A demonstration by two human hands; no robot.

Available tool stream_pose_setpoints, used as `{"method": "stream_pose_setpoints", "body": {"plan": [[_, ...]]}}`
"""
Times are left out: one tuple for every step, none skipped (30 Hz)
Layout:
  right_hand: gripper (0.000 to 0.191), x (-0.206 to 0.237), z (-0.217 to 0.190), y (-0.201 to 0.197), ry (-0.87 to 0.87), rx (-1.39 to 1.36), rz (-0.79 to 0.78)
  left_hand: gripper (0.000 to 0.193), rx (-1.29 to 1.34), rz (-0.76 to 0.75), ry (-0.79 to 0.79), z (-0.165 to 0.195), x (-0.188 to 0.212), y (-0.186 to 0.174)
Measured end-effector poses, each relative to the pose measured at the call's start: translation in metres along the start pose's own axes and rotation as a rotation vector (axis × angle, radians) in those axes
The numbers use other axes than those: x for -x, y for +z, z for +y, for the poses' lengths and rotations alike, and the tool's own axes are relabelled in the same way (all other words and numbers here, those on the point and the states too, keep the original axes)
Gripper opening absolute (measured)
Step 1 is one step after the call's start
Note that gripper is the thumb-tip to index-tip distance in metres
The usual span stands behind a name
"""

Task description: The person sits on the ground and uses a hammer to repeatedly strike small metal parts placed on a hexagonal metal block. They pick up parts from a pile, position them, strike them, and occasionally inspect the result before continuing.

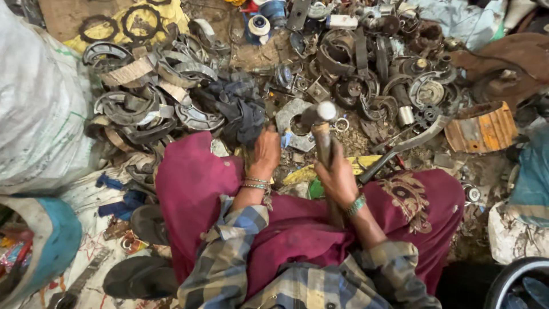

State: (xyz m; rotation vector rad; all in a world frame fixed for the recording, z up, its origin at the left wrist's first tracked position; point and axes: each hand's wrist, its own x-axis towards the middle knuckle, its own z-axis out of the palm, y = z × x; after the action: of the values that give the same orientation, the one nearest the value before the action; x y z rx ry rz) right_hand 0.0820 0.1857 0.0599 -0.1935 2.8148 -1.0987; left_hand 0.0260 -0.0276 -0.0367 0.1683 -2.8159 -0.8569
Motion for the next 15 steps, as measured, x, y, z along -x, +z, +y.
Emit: {"method": "stream_pose_setpoints", "body": {"plan": [[0.078, 0.003, -0.011, -0.009, -0.029, 0.002, 0.043, 0.021, -0.044, -0.069, 0.057, -0.001, 0.001, -0.003], [0.081, 0.006, -0.022, -0.018, -0.055, 0.001, 0.084, 0.017, -0.09, -0.141, 0.113, -0.001, 0.002, -0.006], [0.081, 0.008, -0.032, -0.026, -0.055, -0.001, 0.085, 0.015, -0.136, -0.214, 0.17, -0.001, 0.003, -0.009], [0.081, 0.009, -0.041, -0.031, -0.058, -0.005, 0.087, 0.014, -0.107, -0.184, 0.173, -0.001, 0.004, -0.013], [0.081, 0.009, -0.047, -0.034, -0.064, -0.007, 0.09, 0.014, -0.078, -0.15, 0.176, -0.001, 0.004, -0.015], [0.08, 0.009, -0.05, -0.033, -0.036, -0.04, 0.062, 0.015, -0.048, -0.116, 0.178, 0.0, 0.004, -0.017], [0.079, 0.008, -0.049, -0.03, -0.01, -0.072, 0.036, 0.02, -0.022, -0.099, 0.17, 0.0, 0.003, -0.018], [0.078, 0.008, -0.043, -0.026, 0.013, -0.104, 0.009, 0.026, 0.003, -0.078, 0.162, 0.001, 0.003, -0.017], [0.076, 0.009, -0.034, -0.019, 0.088, -0.211, -0.028, 0.031, 0.027, -0.058, 0.153, 0.001, 0.002, -0.016], [0.074, 0.009, -0.022, -0.01, 0.164, -0.319, -0.065, 0.026, 0.024, -0.118, 0.115, 0.001, 0.002, -0.013], [0.072, 0.011, -0.007, 0.0, 0.241, -0.428, -0.104, 0.022, 0.019, -0.178, 0.077, 0.001, 0.0, -0.01], [0.069, 0.015, 0.011, 0.007, 0.303, -0.471, -0.115, 0.02, 0.014, -0.238, 0.039, 0.0, -0.001, -0.006], [0.065, 0.02, 0.031, 0.012, 0.365, -0.513, -0.127, 0.02, -0.003, -0.21, 0.064, -0.001, -0.001, -0.002], [0.062, 0.022, 0.051, 0.015, 0.43, -0.554, -0.141, 0.02, -0.019, -0.183, 0.086, -0.002, 0.0, 0.002], [0.059, 0.023, 0.07, 0.015, 0.442, -0.545, -0.131, 0.021, -0.032, -0.16, 0.107, -0.004, 0.001, 0.005]]}}
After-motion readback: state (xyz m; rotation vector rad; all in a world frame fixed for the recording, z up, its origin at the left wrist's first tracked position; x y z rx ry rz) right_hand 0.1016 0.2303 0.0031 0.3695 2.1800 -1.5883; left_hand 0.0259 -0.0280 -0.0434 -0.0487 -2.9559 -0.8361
